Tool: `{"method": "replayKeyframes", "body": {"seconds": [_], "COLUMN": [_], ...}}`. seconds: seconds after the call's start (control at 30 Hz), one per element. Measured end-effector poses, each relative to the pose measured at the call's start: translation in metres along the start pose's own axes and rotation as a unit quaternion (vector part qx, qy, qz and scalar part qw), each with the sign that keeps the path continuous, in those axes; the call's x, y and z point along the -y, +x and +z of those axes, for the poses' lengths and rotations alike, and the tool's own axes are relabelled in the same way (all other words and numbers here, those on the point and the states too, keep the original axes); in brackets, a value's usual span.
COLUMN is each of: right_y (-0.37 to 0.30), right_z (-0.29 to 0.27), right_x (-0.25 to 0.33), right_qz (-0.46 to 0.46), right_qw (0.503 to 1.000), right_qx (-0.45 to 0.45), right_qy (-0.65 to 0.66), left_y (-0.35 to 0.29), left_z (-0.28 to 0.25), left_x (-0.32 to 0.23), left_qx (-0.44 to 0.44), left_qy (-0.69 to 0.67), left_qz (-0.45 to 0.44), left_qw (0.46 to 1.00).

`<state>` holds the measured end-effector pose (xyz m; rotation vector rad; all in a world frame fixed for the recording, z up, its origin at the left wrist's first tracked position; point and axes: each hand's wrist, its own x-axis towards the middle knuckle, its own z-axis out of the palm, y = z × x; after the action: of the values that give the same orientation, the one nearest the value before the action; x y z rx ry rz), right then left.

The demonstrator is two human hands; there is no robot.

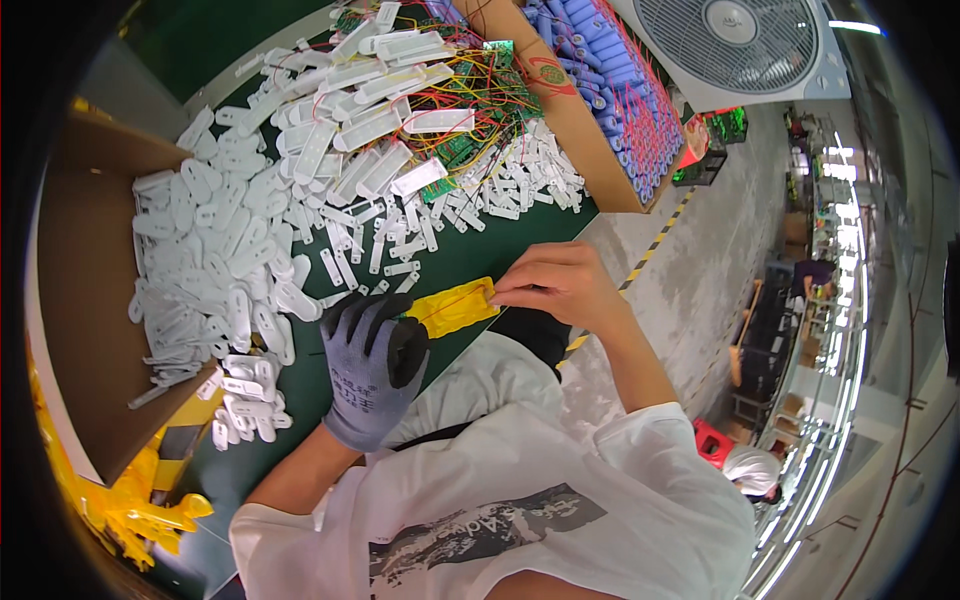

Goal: The person assembles small electronic components into yellow plastic housings by hand, inserting circuit boards, white plastic components, batteries, and wires into each housing at a factory workbench.

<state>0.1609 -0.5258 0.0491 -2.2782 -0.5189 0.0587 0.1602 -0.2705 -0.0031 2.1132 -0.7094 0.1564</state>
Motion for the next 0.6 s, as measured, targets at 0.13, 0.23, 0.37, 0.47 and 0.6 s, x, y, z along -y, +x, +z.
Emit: {"method": "replayKeyframes", "body": {"seconds": [0.13,0.23,0.37,0.47,0.6], "right_y": [-0.003,-0.004,-0.005,-0.007,-0.010], "right_z": [0.002,0.008,0.016,0.017,0.023], "right_x": [-0.004,-0.010,-0.014,-0.019,-0.023], "right_qz": [0.057,0.072,0.061,0.057,0.005], "right_qw": [0.997,0.996,0.997,0.995,0.999], "right_qx": [0.042,-0.008,-0.008,0.003,-0.032], "right_qy": [-0.014,0.047,0.050,0.077,0.029], "left_y": [0.001,0.003,-0.001,-0.002,-0.001], "left_z": [-0.002,-0.001,0.000,0.001,0.002], "left_x": [-0.001,-0.002,0.001,0.004,0.005], "left_qx": [0.014,0.011,0.007,0.012,0.017], "left_qy": [0.010,0.015,0.009,0.018,0.020], "left_qz": [0.011,0.006,0.007,0.010,0.011], "left_qw": [1.000,1.000,1.000,1.000,1.000]}}
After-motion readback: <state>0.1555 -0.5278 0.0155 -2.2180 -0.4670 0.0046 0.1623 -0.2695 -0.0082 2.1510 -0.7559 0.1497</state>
